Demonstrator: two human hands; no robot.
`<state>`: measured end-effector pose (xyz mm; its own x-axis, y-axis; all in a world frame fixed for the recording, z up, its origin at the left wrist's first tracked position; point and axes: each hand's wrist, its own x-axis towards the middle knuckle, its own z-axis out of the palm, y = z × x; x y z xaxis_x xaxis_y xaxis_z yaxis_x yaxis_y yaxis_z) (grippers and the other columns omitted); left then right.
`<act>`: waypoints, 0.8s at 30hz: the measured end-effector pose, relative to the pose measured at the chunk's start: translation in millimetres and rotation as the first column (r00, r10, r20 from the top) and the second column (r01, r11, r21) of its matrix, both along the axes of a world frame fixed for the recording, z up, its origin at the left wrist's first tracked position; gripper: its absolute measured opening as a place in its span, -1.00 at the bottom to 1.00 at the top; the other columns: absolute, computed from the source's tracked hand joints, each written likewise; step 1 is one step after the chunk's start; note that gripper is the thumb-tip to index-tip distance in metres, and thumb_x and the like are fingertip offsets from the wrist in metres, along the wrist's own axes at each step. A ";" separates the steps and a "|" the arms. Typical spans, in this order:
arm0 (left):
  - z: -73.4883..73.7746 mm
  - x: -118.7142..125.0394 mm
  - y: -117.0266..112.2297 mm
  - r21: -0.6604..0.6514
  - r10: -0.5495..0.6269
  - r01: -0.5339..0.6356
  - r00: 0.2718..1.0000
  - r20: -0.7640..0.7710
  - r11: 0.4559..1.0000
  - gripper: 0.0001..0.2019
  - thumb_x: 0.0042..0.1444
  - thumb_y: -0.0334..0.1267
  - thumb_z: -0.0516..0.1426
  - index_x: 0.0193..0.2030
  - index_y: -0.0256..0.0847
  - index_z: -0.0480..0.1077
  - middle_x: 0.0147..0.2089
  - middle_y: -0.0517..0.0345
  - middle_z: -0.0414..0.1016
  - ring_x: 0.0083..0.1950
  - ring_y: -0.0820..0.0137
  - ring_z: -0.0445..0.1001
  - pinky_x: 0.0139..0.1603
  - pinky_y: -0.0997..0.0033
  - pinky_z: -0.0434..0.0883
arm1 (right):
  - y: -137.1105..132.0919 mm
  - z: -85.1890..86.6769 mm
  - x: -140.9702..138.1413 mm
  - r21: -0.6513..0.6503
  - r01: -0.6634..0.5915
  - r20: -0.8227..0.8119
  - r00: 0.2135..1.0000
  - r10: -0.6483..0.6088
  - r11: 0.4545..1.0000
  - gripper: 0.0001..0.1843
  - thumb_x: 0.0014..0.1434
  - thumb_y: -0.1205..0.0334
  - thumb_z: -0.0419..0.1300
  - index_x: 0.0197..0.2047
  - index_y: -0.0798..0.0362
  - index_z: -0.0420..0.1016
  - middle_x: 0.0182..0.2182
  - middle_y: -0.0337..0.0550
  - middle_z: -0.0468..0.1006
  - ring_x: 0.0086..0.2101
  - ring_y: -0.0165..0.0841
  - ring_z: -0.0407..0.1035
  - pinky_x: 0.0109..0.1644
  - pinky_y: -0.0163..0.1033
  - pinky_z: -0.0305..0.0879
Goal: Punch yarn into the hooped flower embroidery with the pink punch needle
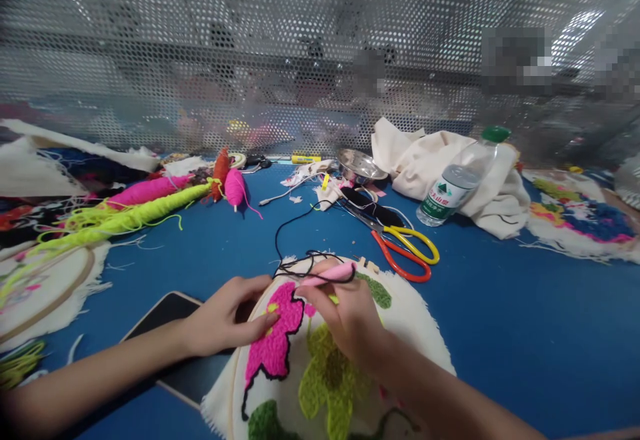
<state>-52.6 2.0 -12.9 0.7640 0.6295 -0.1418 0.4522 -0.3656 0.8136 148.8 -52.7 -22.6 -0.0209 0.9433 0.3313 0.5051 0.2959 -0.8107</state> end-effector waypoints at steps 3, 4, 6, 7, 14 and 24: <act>-1.0 -1.2 -1.6 0.013 -0.002 0.002 1.000 0.017 1.000 -0.75 0.08 -0.08 0.07 -0.43 -0.22 0.18 -0.59 0.36 0.11 -0.56 0.57 0.08 -0.59 0.58 0.03 | 2.7 -0.4 -3.1 0.043 -0.083 0.089 0.993 0.079 0.996 -0.93 0.12 0.23 0.21 -0.38 0.02 0.49 -0.42 -0.19 0.55 -0.34 -0.32 0.44 -0.25 -0.26 0.39; -1.3 -1.5 -1.9 0.017 -0.002 0.001 1.000 0.023 1.000 -0.75 0.08 -0.08 0.07 -0.43 -0.22 0.18 -0.59 0.36 0.12 -0.56 0.56 0.08 -0.58 0.57 0.04 | 3.2 -1.3 -3.5 0.063 -0.122 0.126 0.986 0.113 0.991 -0.94 0.12 0.24 0.21 -0.37 0.02 0.49 -0.39 -0.18 0.56 -0.30 -0.31 0.44 -0.21 -0.23 0.38; -1.5 -2.0 -2.2 0.011 -0.001 0.001 1.000 0.029 1.000 -0.75 0.07 -0.08 0.07 -0.43 -0.22 0.18 -0.59 0.35 0.11 -0.55 0.56 0.08 -0.58 0.57 0.04 | 3.0 -3.3 -3.1 0.073 -0.140 0.150 0.980 0.128 0.987 -0.93 0.12 0.24 0.21 -0.34 0.02 0.51 -0.36 -0.17 0.58 -0.27 -0.29 0.45 -0.17 -0.20 0.38; -1.3 -2.0 -2.2 0.000 -0.003 0.003 1.000 0.028 1.000 -0.74 0.07 -0.08 0.08 -0.43 -0.22 0.18 -0.59 0.36 0.11 -0.55 0.56 0.07 -0.58 0.57 0.04 | 2.2 -4.1 -2.3 0.062 -0.111 0.128 0.986 0.102 0.992 -0.92 0.13 0.22 0.21 -0.33 0.01 0.52 -0.35 -0.16 0.59 -0.27 -0.28 0.46 -0.17 -0.20 0.38; 2.3 -0.7 -1.4 -0.032 -0.006 0.006 1.000 0.002 0.999 -0.75 0.09 -0.08 0.06 -0.40 -0.23 0.20 -0.55 0.35 0.11 -0.53 0.56 0.06 -0.57 0.57 0.04 | -3.6 -4.6 4.5 -0.062 0.033 -0.037 0.999 -0.036 0.998 -0.76 0.22 0.13 0.10 -0.31 0.03 0.55 -0.38 -0.10 0.63 -0.37 -0.29 0.52 -0.30 -0.26 0.44; -2.7 -1.1 -1.1 -0.011 -0.001 0.001 1.000 0.017 1.000 -0.74 0.10 -0.07 0.06 -0.42 -0.21 0.16 -0.58 0.37 0.08 -0.56 0.57 0.05 -0.59 0.58 0.01 | -2.4 4.4 3.1 0.088 -0.004 0.078 0.997 -0.003 0.996 -0.72 0.24 0.14 0.06 -0.37 0.05 0.53 -0.39 -0.09 0.61 -0.34 -0.30 0.50 -0.25 -0.24 0.42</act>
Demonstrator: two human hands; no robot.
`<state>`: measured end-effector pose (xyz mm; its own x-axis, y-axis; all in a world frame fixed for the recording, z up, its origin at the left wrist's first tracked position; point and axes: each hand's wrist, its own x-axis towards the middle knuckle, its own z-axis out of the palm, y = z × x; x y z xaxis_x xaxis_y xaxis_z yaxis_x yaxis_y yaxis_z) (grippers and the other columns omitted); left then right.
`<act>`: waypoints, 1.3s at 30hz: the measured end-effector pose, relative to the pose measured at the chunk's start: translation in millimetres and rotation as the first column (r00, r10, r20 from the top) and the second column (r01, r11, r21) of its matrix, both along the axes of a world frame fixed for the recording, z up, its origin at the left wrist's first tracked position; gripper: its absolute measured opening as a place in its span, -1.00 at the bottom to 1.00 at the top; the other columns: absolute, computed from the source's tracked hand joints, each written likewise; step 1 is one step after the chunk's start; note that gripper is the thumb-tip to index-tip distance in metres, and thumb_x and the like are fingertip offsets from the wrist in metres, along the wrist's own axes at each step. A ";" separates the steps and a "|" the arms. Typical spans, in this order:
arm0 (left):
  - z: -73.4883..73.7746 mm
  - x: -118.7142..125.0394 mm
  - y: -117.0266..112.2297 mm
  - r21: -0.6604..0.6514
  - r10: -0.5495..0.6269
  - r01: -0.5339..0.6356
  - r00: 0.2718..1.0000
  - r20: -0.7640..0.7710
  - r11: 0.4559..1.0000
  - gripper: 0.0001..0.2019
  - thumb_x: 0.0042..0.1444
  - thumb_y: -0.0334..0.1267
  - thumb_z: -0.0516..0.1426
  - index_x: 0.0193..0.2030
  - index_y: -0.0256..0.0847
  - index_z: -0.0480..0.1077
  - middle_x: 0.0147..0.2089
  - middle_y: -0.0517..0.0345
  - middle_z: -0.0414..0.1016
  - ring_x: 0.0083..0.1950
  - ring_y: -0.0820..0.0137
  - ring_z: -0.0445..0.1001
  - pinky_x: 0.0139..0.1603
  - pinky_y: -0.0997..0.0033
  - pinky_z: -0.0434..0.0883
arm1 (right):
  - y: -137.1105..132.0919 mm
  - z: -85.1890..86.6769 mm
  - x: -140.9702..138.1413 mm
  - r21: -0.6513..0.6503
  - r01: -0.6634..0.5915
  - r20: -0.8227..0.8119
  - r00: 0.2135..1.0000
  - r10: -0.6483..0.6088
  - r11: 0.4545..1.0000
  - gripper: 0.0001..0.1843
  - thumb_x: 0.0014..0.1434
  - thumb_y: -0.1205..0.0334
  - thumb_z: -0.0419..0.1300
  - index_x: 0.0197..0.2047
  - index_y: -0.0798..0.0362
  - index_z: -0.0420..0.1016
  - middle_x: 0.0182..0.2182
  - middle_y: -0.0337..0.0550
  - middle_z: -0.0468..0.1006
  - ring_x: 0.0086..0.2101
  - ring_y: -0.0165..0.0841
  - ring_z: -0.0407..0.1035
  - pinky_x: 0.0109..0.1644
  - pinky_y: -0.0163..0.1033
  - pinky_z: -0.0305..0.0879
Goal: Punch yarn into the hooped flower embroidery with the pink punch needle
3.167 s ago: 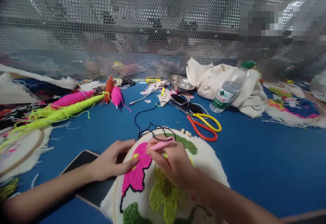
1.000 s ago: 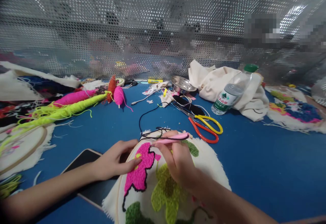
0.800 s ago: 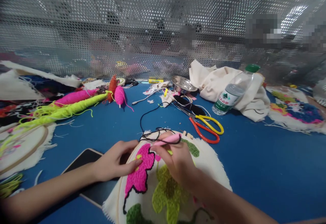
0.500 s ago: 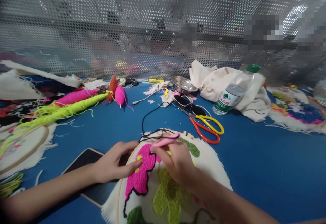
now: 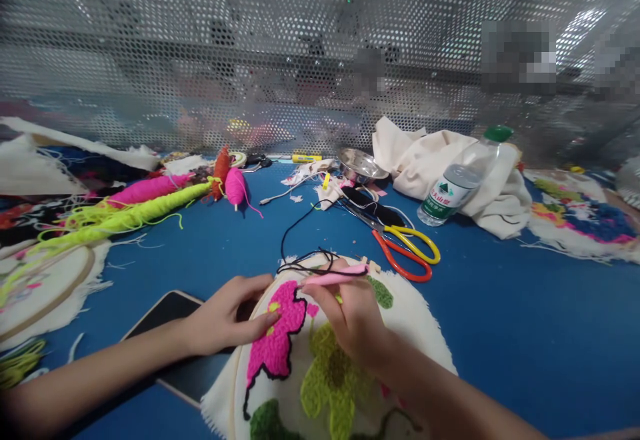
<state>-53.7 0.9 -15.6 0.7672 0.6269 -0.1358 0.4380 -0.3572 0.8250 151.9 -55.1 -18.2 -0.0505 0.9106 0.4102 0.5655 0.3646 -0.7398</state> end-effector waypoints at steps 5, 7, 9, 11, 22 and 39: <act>-0.4 0.0 0.3 0.004 0.001 -0.001 1.000 0.005 1.000 -0.74 0.10 -0.09 0.07 -0.44 -0.21 0.15 -0.59 0.37 0.08 -0.56 0.58 0.06 -0.59 0.58 0.02 | 0.4 -1.3 -2.2 0.035 -0.042 0.091 0.995 0.038 0.999 -0.84 0.22 0.21 0.10 -0.29 0.03 0.49 -0.37 -0.13 0.58 -0.33 -0.32 0.46 -0.26 -0.26 0.39; 1.1 0.2 0.0 0.004 -0.003 0.003 1.000 0.018 1.000 -0.75 0.09 -0.09 0.07 -0.43 -0.21 0.15 -0.58 0.36 0.10 -0.56 0.57 0.07 -0.59 0.58 0.03 | 1.9 -3.1 -4.0 0.034 -0.115 0.176 0.978 0.108 0.993 -0.87 0.21 0.25 0.12 -0.28 0.04 0.49 -0.37 -0.14 0.56 -0.32 -0.31 0.44 -0.25 -0.24 0.37; 2.8 0.4 -0.5 -0.004 -0.002 0.003 0.999 0.032 1.000 -0.75 0.08 -0.10 0.08 -0.44 -0.22 0.15 -0.58 0.36 0.11 -0.56 0.57 0.08 -0.58 0.58 0.04 | 3.1 -4.1 -5.1 0.024 -0.144 0.213 0.968 0.135 0.989 -0.88 0.19 0.27 0.13 -0.30 0.04 0.50 -0.38 -0.14 0.55 -0.31 -0.29 0.43 -0.24 -0.20 0.36; 3.4 0.3 -0.8 -0.019 -0.003 0.003 1.000 0.030 1.000 -0.75 0.09 -0.10 0.08 -0.43 -0.22 0.15 -0.58 0.36 0.11 -0.56 0.57 0.08 -0.59 0.58 0.04 | 2.7 -4.2 -5.0 -0.021 -0.087 0.135 0.987 0.089 0.996 -0.87 0.18 0.25 0.14 -0.31 0.03 0.51 -0.38 -0.14 0.57 -0.32 -0.29 0.45 -0.24 -0.21 0.38; -6.1 -1.4 2.0 0.021 0.014 -0.014 1.000 0.010 1.000 -0.72 0.08 -0.06 0.08 -0.45 -0.22 0.15 -0.59 0.37 0.08 -0.56 0.58 0.06 -0.59 0.58 0.01 | -1.0 -9.9 -0.8 -0.220 0.002 -0.275 0.959 -0.064 0.975 -0.73 0.23 0.13 0.07 -0.28 0.07 0.55 -0.29 -0.04 0.61 -0.32 -0.29 0.52 -0.26 -0.27 0.48; -2.7 -0.3 -0.9 0.030 -0.003 0.004 1.000 -0.012 1.000 -0.72 0.07 -0.06 0.09 -0.45 -0.21 0.16 -0.60 0.38 0.10 -0.58 0.59 0.06 -0.61 0.59 0.01 | 3.3 -8.3 -0.1 -0.120 -0.006 -0.042 0.999 0.001 0.993 -0.83 0.21 0.20 0.11 -0.30 0.02 0.51 -0.33 -0.15 0.59 -0.34 -0.35 0.48 -0.23 -0.27 0.39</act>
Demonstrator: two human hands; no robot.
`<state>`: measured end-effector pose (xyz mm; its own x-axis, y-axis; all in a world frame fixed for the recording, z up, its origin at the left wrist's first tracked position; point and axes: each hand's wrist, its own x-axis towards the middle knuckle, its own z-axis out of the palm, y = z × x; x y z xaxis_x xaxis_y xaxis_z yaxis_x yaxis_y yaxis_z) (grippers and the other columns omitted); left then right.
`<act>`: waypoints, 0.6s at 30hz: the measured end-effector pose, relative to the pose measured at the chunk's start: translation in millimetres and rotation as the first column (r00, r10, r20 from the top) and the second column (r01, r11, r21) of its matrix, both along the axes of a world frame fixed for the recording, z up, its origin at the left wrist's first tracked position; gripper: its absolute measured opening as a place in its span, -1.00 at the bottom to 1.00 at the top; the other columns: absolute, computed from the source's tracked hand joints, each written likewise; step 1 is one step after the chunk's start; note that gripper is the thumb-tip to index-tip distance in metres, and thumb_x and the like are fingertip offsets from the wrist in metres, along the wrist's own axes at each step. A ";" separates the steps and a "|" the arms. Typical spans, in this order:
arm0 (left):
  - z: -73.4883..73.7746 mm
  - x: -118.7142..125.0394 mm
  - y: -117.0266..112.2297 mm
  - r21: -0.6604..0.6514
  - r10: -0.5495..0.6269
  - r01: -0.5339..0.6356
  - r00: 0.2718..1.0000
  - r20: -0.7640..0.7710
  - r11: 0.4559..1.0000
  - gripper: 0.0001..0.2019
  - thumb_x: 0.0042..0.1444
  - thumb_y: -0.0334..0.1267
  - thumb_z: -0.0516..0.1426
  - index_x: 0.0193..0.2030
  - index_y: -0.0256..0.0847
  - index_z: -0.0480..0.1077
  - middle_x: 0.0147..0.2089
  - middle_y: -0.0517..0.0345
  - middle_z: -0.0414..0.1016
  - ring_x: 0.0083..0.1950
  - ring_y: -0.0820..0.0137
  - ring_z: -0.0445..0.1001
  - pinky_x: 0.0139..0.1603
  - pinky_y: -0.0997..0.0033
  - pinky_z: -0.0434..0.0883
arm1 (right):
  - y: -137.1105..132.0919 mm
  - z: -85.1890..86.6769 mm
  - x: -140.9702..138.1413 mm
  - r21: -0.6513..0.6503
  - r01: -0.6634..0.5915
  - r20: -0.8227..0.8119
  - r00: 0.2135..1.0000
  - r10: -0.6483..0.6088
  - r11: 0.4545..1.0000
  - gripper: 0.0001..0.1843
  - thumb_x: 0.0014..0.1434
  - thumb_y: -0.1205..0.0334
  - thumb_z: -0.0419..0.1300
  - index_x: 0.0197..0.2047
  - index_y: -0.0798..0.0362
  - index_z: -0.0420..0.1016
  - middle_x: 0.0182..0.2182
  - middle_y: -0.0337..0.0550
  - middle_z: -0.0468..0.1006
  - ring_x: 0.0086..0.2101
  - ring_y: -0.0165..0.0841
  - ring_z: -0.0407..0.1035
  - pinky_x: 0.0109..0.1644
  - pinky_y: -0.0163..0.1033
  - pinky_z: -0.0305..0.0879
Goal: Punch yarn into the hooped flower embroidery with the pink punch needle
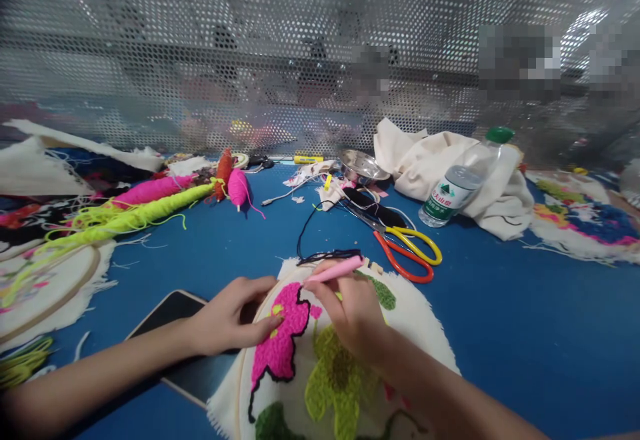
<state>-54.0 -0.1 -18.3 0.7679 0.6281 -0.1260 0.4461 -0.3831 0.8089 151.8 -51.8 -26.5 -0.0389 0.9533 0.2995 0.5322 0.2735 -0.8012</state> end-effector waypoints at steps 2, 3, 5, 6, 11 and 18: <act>-1.4 0.1 0.8 -0.005 0.002 -0.002 1.000 -0.007 1.000 -0.71 0.07 -0.05 0.09 -0.45 -0.22 0.16 -0.60 0.38 0.09 -0.57 0.59 0.06 -0.61 0.59 0.01 | -1.4 -1.0 1.9 -0.009 0.020 -0.059 0.998 -0.020 1.000 -0.81 0.24 0.19 0.07 -0.28 0.03 0.49 -0.32 -0.14 0.57 -0.36 -0.37 0.48 -0.27 -0.31 0.40; -2.0 0.1 1.2 -0.008 0.003 -0.003 1.000 -0.007 1.000 -0.71 0.08 -0.05 0.08 -0.45 -0.22 0.16 -0.60 0.38 0.09 -0.57 0.59 0.06 -0.61 0.59 0.00 | -1.8 -1.7 2.6 -0.012 0.020 -0.081 0.996 -0.021 1.000 -0.80 0.24 0.18 0.06 -0.27 0.03 0.49 -0.31 -0.13 0.57 -0.35 -0.37 0.49 -0.27 -0.31 0.41; -3.0 0.3 1.8 -0.013 0.002 -0.002 1.000 -0.002 1.000 -0.72 0.08 -0.06 0.09 -0.45 -0.22 0.16 -0.60 0.38 0.08 -0.57 0.59 0.06 -0.61 0.59 0.00 | -2.1 -3.2 3.7 -0.011 0.021 -0.124 0.992 -0.022 1.000 -0.80 0.25 0.19 0.05 -0.26 0.04 0.47 -0.29 -0.10 0.56 -0.32 -0.36 0.49 -0.25 -0.30 0.42; -3.1 0.3 2.0 -0.011 0.003 -0.003 1.000 0.000 1.000 -0.72 0.08 -0.06 0.09 -0.44 -0.22 0.16 -0.60 0.38 0.08 -0.57 0.59 0.06 -0.60 0.59 0.01 | -2.1 -3.7 4.0 -0.014 0.020 -0.138 0.990 -0.022 1.000 -0.79 0.25 0.18 0.05 -0.26 0.05 0.47 -0.28 -0.08 0.56 -0.31 -0.35 0.49 -0.24 -0.29 0.43; -0.7 0.3 1.2 -0.024 0.002 -0.002 1.000 -0.003 1.000 -0.72 0.08 -0.06 0.09 -0.45 -0.22 0.17 -0.60 0.37 0.10 -0.57 0.59 0.07 -0.61 0.60 0.02 | -0.4 -2.8 2.7 -0.037 0.004 -0.115 0.993 -0.009 0.999 -0.84 0.22 0.20 0.10 -0.28 0.05 0.48 -0.29 -0.11 0.57 -0.32 -0.34 0.49 -0.25 -0.28 0.43; 0.5 -1.3 -1.7 -0.044 0.002 0.000 0.999 0.051 0.999 -0.72 0.06 -0.07 0.11 -0.46 -0.21 0.14 -0.60 0.39 0.09 -0.58 0.60 0.05 -0.61 0.60 0.01 | 5.7 -1.2 -2.0 0.094 -0.101 0.112 0.990 0.091 0.990 -0.93 0.13 0.23 0.20 -0.29 0.00 0.48 -0.33 -0.17 0.56 -0.25 -0.29 0.44 -0.15 -0.20 0.37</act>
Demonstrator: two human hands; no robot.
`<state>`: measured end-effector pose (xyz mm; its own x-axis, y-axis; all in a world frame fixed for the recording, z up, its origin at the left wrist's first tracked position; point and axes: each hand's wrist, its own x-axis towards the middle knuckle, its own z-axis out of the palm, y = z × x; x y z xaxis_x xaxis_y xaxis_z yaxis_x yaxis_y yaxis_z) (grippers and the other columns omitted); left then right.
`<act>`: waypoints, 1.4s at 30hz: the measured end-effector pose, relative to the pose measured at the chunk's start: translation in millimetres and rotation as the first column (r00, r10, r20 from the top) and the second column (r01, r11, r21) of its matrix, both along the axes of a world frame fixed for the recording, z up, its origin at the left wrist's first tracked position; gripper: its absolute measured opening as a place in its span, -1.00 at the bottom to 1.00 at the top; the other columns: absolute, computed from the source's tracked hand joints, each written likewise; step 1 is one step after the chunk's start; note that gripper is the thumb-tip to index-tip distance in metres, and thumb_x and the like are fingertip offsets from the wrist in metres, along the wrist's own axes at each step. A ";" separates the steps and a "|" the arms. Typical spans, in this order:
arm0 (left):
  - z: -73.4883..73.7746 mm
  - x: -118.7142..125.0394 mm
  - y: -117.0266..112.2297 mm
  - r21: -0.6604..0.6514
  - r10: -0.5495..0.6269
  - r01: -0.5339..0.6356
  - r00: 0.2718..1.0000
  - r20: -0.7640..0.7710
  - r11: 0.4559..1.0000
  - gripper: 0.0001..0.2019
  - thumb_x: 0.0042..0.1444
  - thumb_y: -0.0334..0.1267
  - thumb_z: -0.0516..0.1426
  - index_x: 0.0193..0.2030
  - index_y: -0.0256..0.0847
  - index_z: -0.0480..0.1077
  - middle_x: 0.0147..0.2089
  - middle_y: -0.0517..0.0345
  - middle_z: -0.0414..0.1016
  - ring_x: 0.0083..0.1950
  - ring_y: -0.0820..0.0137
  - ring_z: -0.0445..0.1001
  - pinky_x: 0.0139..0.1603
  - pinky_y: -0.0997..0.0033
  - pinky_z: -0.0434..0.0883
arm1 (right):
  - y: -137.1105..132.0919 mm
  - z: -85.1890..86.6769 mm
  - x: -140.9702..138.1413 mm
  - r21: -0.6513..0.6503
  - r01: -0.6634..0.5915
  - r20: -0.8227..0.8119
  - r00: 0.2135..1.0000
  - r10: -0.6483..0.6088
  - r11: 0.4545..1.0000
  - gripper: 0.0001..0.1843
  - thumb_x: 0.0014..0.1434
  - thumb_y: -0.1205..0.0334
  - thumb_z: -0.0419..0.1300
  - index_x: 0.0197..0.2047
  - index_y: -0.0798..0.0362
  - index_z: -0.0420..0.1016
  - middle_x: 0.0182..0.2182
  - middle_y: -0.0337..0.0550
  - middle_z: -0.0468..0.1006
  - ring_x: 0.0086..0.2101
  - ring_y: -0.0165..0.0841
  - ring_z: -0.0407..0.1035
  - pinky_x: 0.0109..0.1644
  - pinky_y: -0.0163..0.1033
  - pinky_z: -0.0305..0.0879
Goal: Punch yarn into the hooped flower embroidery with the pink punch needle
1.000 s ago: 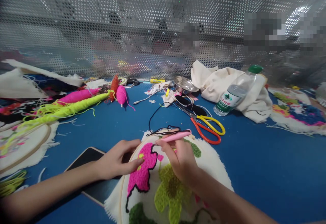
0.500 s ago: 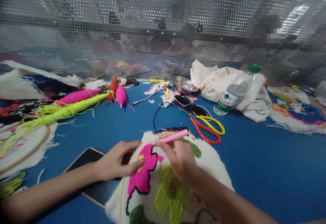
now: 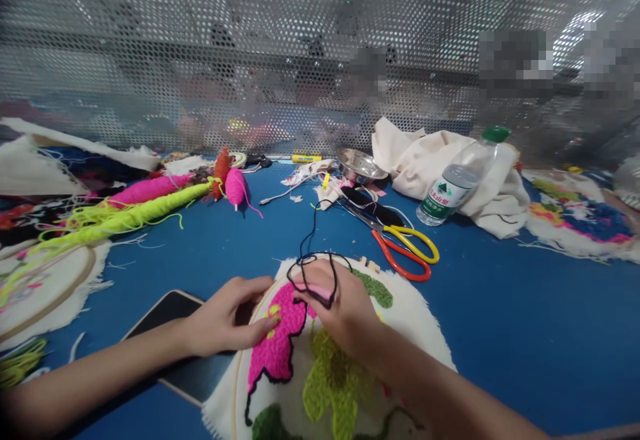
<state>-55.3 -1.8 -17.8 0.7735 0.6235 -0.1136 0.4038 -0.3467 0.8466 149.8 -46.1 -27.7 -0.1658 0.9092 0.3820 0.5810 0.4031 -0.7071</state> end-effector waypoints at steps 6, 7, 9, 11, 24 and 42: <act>-0.9 0.5 0.5 -0.002 0.009 -0.009 1.000 0.006 1.000 -0.73 0.05 -0.09 0.11 -0.46 -0.21 0.14 -0.61 0.39 0.09 -0.58 0.60 0.06 -0.62 0.61 0.02 | -7.3 3.1 4.4 -0.146 0.067 -0.201 0.975 -0.096 0.987 -0.87 0.23 0.21 0.08 -0.25 0.03 0.44 -0.30 -0.17 0.55 -0.34 -0.40 0.47 -0.27 -0.33 0.39; -1.2 0.7 0.5 -0.006 0.010 -0.010 1.000 0.003 1.000 -0.73 0.05 -0.10 0.11 -0.46 -0.21 0.14 -0.61 0.39 0.09 -0.58 0.60 0.06 -0.62 0.61 0.02 | -8.4 3.0 5.0 -0.156 0.067 -0.230 0.968 -0.103 0.985 -0.86 0.24 0.19 0.08 -0.24 0.03 0.44 -0.29 -0.16 0.55 -0.33 -0.40 0.48 -0.25 -0.33 0.40; -1.7 1.0 0.7 -0.012 0.007 -0.007 1.000 -0.003 1.000 -0.73 0.05 -0.09 0.10 -0.46 -0.21 0.15 -0.60 0.38 0.10 -0.58 0.60 0.06 -0.61 0.61 0.02 | -9.8 2.4 5.6 -0.161 0.060 -0.276 0.955 -0.103 0.985 -0.85 0.24 0.19 0.08 -0.23 0.03 0.43 -0.28 -0.14 0.55 -0.30 -0.37 0.48 -0.23 -0.31 0.41; -1.9 1.1 1.0 -0.017 0.004 -0.004 1.000 -0.007 1.000 -0.73 0.05 -0.09 0.10 -0.45 -0.21 0.15 -0.60 0.38 0.10 -0.58 0.59 0.06 -0.61 0.61 0.02 | -10.3 1.7 5.7 -0.158 0.053 -0.314 0.944 -0.101 0.986 -0.86 0.23 0.19 0.08 -0.22 0.03 0.43 -0.26 -0.13 0.54 -0.28 -0.35 0.48 -0.22 -0.29 0.43; 3.2 2.0 1.9 -0.021 -0.010 0.010 0.999 -0.034 1.000 -0.73 0.07 -0.08 0.09 -0.46 -0.21 0.14 -0.60 0.37 0.08 -0.56 0.59 0.05 -0.60 0.59 0.01 | -11.0 0.5 6.4 -0.173 0.052 -0.345 0.932 -0.110 0.984 -0.87 0.24 0.20 0.09 -0.22 0.03 0.42 -0.26 -0.13 0.54 -0.29 -0.36 0.49 -0.21 -0.29 0.45; 1.2 1.2 2.3 0.003 -0.011 0.011 1.000 -0.029 1.000 -0.73 0.06 -0.07 0.09 -0.45 -0.21 0.17 -0.61 0.37 0.11 -0.58 0.59 0.07 -0.61 0.60 0.02 | -4.1 5.0 6.4 -0.161 0.015 -0.253 0.966 -0.056 0.987 -0.92 0.16 0.26 0.16 -0.25 0.00 0.47 -0.29 -0.16 0.55 -0.25 -0.34 0.45 -0.22 -0.27 0.41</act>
<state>-54.0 0.5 -16.6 0.7769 0.6151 -0.1345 0.4245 -0.3540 0.8334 156.2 -50.2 -22.7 -0.0475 0.9644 0.2600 0.3845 0.2579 -0.8864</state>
